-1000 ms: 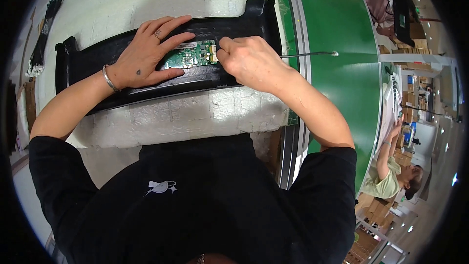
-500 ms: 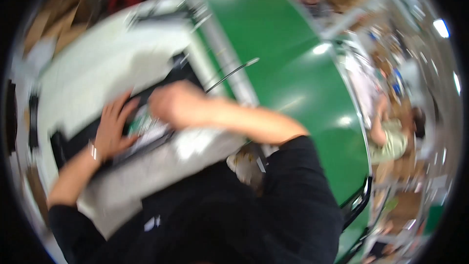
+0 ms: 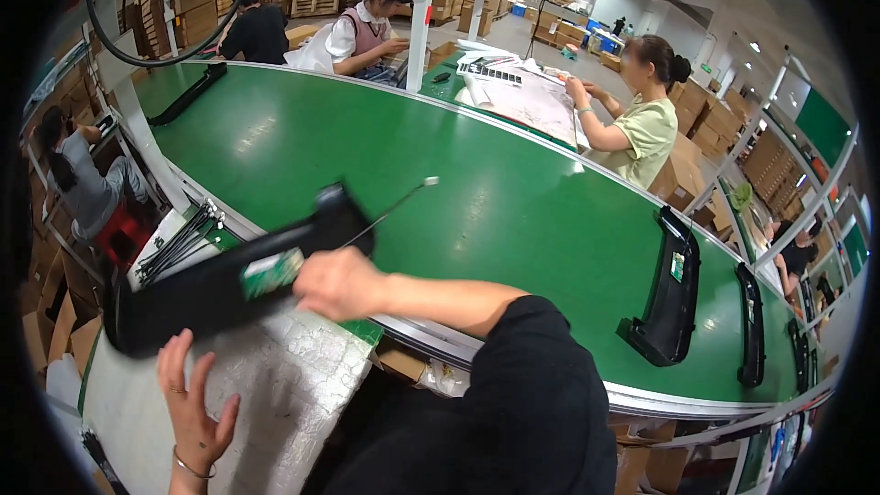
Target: The recorder is connecting a small wire harness to a circuit board mounted inside a black plastic component on an assembly line.
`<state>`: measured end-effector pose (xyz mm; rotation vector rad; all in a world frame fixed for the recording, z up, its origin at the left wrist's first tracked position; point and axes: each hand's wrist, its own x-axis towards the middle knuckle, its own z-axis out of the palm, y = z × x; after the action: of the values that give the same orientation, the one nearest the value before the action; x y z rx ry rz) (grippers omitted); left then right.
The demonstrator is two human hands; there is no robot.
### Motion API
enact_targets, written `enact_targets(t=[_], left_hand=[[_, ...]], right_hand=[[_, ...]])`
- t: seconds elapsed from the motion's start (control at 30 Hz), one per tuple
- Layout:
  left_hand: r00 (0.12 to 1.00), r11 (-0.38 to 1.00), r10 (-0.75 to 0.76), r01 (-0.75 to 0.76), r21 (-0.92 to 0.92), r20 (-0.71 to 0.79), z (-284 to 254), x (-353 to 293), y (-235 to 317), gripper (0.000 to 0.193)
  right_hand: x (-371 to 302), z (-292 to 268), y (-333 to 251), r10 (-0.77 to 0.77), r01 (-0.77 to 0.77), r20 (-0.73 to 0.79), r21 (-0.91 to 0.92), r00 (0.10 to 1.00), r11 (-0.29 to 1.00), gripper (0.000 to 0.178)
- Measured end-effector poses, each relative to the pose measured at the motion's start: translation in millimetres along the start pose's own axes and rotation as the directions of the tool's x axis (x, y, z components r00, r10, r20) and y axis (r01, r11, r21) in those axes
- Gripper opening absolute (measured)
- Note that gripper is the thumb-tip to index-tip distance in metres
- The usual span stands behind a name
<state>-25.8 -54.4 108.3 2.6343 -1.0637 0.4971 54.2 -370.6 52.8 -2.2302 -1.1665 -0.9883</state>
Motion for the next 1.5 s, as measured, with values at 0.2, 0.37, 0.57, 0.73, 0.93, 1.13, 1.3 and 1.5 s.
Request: enact_targets(t=[0.2,0.37,0.57,0.73,0.93,1.13,1.3,1.5], left_hand=[[0.975,0.937,-0.167,0.203,-0.285,0.143,91,-16,-24,0.054],[0.959,0.957,-0.258,0.270,-0.107,0.113,145,2,-21,0.053],[0.929,0.927,-0.366,0.369,-0.074,0.051,152,17,-27,0.053],[0.924,0.918,-0.383,0.381,-0.107,0.003,157,21,-30,0.049],[0.895,0.825,-0.436,0.355,-0.439,-0.096,158,8,-61,0.027],[0.774,0.605,-0.610,0.320,-0.729,-0.167,156,11,-82,0.015],[0.779,0.640,-0.595,0.311,-0.702,-0.197,158,14,-83,0.015],[0.787,0.621,-0.603,0.360,-0.697,-0.130,154,14,-87,0.019]], right_hand=[[-58,-41,136,0.393,-0.376,-0.040,-0.396,0.919,0.838,0.022],[-66,-12,234,0.623,-0.626,-0.296,-0.661,0.724,0.414,0.045],[47,129,170,0.418,-0.420,-0.065,-0.258,0.906,0.870,0.042],[127,215,73,0.176,-0.188,0.134,0.084,0.975,0.979,0.031],[154,322,40,0.195,-0.208,0.151,0.080,0.969,0.975,0.025],[151,315,40,0.161,-0.161,0.081,-0.006,0.984,0.987,0.024],[157,317,48,0.243,-0.242,0.182,-0.029,0.953,0.970,0.022],[163,305,46,0.081,-0.083,0.026,0.063,0.996,0.995,0.009]])
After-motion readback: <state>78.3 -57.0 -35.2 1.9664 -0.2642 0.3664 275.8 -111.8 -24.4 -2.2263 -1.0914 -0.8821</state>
